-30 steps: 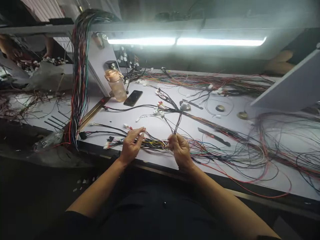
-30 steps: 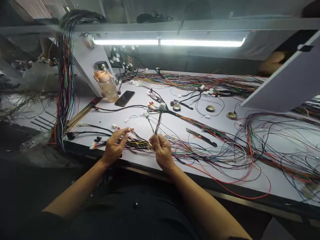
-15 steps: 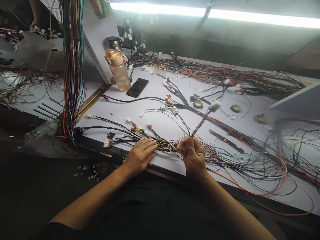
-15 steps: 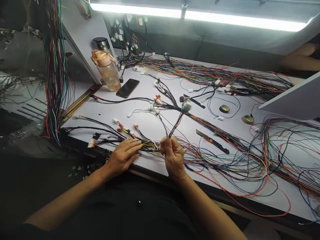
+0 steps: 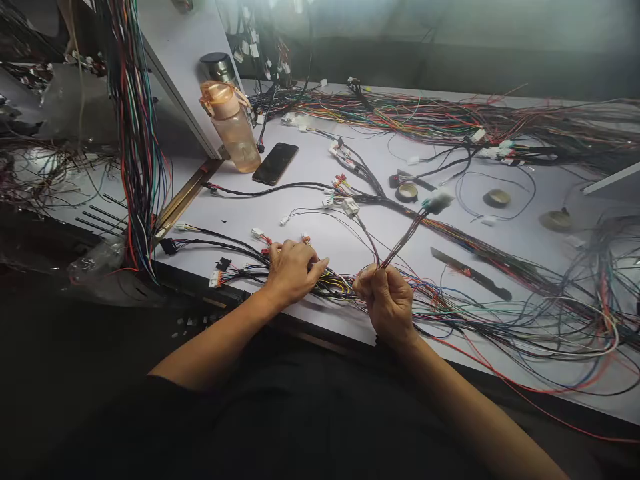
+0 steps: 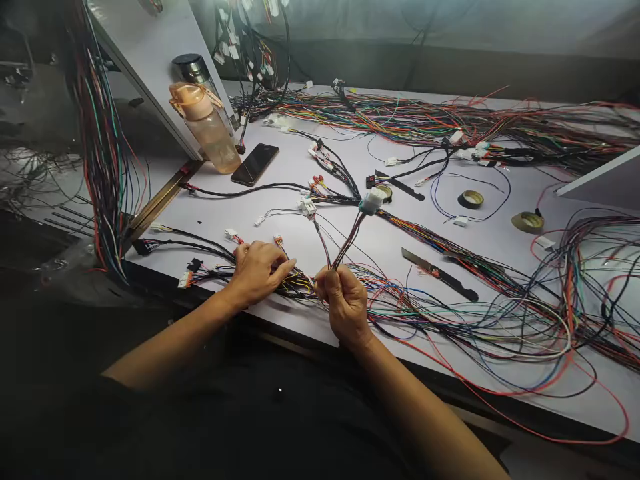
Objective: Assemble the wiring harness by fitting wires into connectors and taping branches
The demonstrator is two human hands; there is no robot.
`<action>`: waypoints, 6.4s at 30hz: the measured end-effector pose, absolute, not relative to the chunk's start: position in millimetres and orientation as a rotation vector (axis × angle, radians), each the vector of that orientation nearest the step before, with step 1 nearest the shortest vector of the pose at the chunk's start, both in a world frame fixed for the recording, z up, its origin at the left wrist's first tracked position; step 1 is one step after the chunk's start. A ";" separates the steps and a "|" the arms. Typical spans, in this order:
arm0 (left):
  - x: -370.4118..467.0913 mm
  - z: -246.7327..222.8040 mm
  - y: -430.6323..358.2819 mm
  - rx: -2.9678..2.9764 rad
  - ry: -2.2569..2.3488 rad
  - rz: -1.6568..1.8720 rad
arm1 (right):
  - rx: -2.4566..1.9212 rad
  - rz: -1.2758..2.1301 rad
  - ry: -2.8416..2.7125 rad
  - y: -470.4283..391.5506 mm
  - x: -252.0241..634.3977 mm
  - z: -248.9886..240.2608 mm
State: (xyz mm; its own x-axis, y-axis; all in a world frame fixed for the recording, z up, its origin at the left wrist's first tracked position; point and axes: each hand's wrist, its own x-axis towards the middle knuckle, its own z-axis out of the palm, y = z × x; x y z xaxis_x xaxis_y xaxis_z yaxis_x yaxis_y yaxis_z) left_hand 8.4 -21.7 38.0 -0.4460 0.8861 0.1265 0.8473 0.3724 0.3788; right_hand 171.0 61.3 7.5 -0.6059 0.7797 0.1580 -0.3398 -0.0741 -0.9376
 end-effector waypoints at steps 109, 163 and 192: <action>24.1 60.0 -6.9 -0.008 0.976 1.799 | -0.579 1.303 -2.314 59.6 144.4 41.9; -1.6 35.2 -109.0 0.159 1.327 1.901 | -0.685 1.764 -1.418 70.6 184.7 21.3; 3.4 61.8 -13.2 0.240 1.120 1.839 | -0.588 1.744 -1.768 76.2 152.4 45.1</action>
State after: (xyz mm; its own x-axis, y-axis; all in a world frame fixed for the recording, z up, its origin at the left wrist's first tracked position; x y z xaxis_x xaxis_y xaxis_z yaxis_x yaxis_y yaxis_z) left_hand 3.4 -13.2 61.8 -0.5419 0.7920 -0.2813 -0.6135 -0.1440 0.7764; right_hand 152.4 76.2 45.1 -0.7339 0.6723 0.0971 -0.0878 0.0479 -0.9950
